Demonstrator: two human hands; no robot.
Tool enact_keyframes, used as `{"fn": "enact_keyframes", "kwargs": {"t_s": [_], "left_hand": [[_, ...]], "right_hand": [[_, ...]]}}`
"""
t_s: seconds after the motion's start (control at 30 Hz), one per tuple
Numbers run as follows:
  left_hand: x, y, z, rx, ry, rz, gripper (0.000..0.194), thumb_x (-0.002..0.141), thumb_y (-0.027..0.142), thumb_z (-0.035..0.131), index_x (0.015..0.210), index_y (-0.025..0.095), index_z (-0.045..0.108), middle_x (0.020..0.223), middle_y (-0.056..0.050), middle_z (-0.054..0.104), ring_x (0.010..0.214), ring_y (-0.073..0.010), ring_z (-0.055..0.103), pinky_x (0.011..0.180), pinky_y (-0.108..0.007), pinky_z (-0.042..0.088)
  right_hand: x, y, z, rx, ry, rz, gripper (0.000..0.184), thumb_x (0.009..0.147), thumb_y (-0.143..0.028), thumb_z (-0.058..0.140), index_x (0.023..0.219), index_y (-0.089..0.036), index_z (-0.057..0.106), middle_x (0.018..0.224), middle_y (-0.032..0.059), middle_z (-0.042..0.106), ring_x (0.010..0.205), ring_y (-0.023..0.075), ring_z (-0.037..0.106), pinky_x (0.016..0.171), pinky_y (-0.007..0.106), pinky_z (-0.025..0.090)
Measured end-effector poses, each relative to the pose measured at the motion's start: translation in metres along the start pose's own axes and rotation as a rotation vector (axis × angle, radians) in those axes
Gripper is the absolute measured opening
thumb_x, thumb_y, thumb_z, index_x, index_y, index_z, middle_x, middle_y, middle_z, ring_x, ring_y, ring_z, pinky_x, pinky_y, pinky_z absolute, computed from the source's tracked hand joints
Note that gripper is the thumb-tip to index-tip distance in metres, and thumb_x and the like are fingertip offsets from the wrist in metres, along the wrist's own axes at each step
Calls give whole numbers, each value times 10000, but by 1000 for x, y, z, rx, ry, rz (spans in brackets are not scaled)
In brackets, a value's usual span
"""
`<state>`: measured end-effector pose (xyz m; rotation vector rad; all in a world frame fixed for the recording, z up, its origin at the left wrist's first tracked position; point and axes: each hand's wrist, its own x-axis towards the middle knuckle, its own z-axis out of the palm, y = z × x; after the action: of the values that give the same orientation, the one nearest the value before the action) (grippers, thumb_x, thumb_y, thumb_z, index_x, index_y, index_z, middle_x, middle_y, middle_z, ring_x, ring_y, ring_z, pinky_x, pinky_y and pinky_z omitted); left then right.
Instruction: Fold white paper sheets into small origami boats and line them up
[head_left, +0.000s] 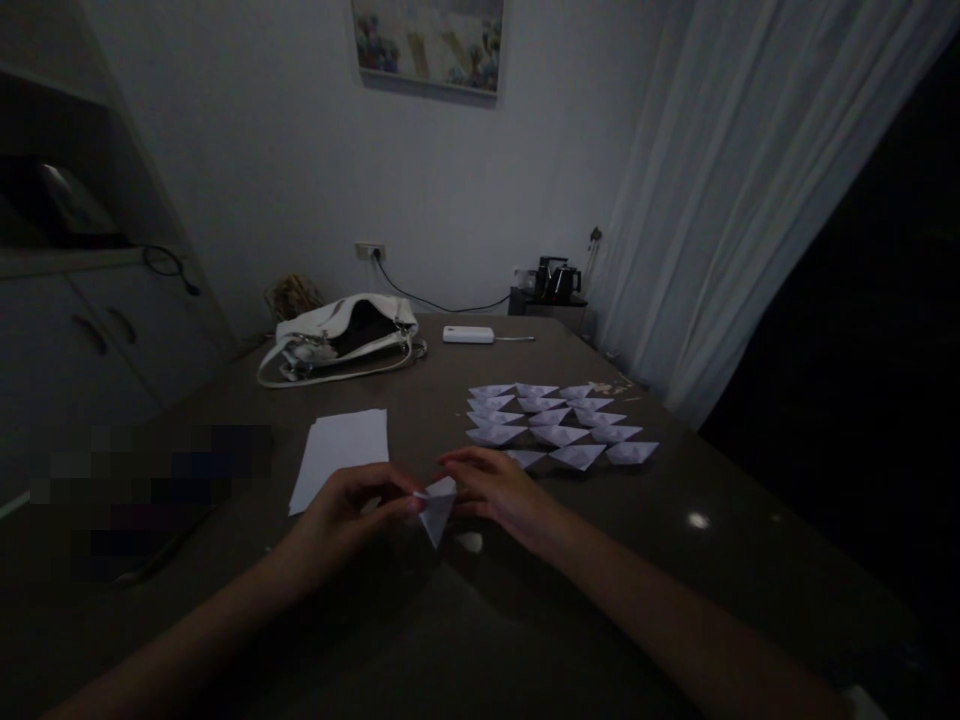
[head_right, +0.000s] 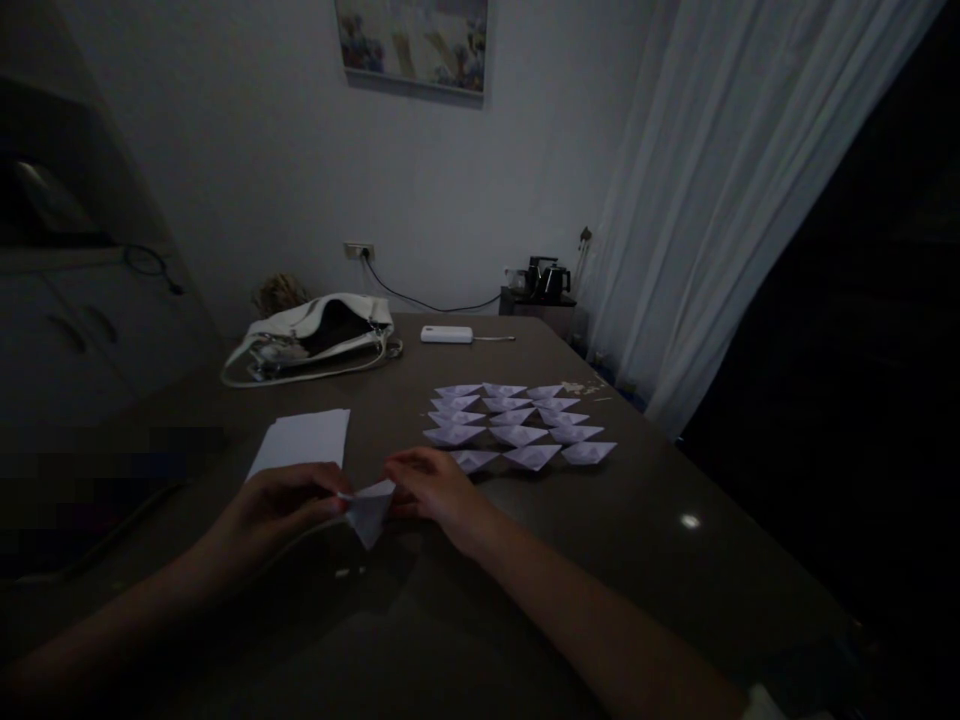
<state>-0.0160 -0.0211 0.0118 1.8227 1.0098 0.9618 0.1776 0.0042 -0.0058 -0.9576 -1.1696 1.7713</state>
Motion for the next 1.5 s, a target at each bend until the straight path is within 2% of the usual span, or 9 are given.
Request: {"fn": "enact_keyframes", "kwargs": {"t_s": [0.1, 0.23, 0.4, 0.5, 0.63, 0.83, 1.0, 1.27, 1.5], "left_hand": [[-2, 2, 2, 166, -72, 102, 126, 799, 304, 623, 782, 188, 671, 745, -24, 649, 689, -168, 579, 616, -240, 433], [-3, 5, 4, 333, -144, 189, 109, 816, 288, 609, 832, 197, 668, 802, -29, 650, 722, -168, 573, 639, -238, 432], [-3, 4, 7, 406, -51, 215, 113, 808, 298, 610, 806, 192, 648, 761, -27, 621, 698, -172, 544, 621, -239, 415], [-2, 1, 7, 411, 39, 204, 128, 817, 312, 595, 810, 191, 637, 855, -41, 599, 731, -174, 531, 604, -235, 403], [1, -1, 6, 354, 75, 162, 153, 812, 337, 599, 805, 190, 640, 941, -55, 570, 787, -186, 532, 642, -242, 432], [1, 0, 8, 156, 85, 47, 168, 805, 346, 605, 785, 183, 568, 809, -33, 565, 773, -185, 551, 672, -258, 476], [3, 1, 11, 103, 113, -10, 230, 755, 381, 660, 762, 179, 550, 751, -18, 575, 713, -173, 560, 647, -255, 476], [4, -4, 9, 146, 98, -222, 367, 732, 520, 617, 717, 154, 613, 555, -3, 585, 511, -156, 520, 451, -214, 373], [5, -2, 9, 182, 90, -189, 361, 749, 504, 604, 683, 153, 655, 564, -12, 618, 530, -164, 536, 469, -215, 365]], "right_hand": [[-2, 1, 0, 23, 11, 26, 343, 691, -136, 677, 1018, -141, 572, 768, 5, 608, 655, 103, 599, 680, 266, 489], [-1, 3, -1, -53, -42, -5, 393, 712, -47, 588, 1091, -143, 555, 677, -31, 588, 569, 77, 557, 587, 213, 434], [-1, 6, 2, -194, -121, -95, 356, 757, -120, 602, 1107, -173, 571, 658, -29, 604, 547, 87, 537, 559, 206, 403], [-1, 7, 4, -252, -178, -160, 253, 768, -147, 606, 1019, -168, 631, 688, -9, 622, 577, 92, 543, 580, 212, 415], [0, 8, 5, -274, -186, -189, 165, 821, -230, 560, 912, -158, 678, 696, 3, 616, 637, 113, 561, 629, 238, 450], [-2, 7, 4, -320, -162, -232, 258, 838, -369, 548, 873, -155, 687, 660, -2, 584, 594, 102, 510, 576, 216, 415], [-2, 6, 3, -380, -231, -309, 223, 797, -344, 611, 868, -144, 679, 674, -9, 584, 585, 86, 487, 557, 200, 374], [0, 3, 1, -471, -30, -386, 190, 826, -280, 548, 814, -131, 665, 707, 23, 639, 634, 126, 563, 581, 230, 415], [0, 5, 2, -539, 6, -444, 170, 817, -251, 563, 875, -147, 684, 729, 31, 674, 678, 155, 615, 608, 256, 451]]}}
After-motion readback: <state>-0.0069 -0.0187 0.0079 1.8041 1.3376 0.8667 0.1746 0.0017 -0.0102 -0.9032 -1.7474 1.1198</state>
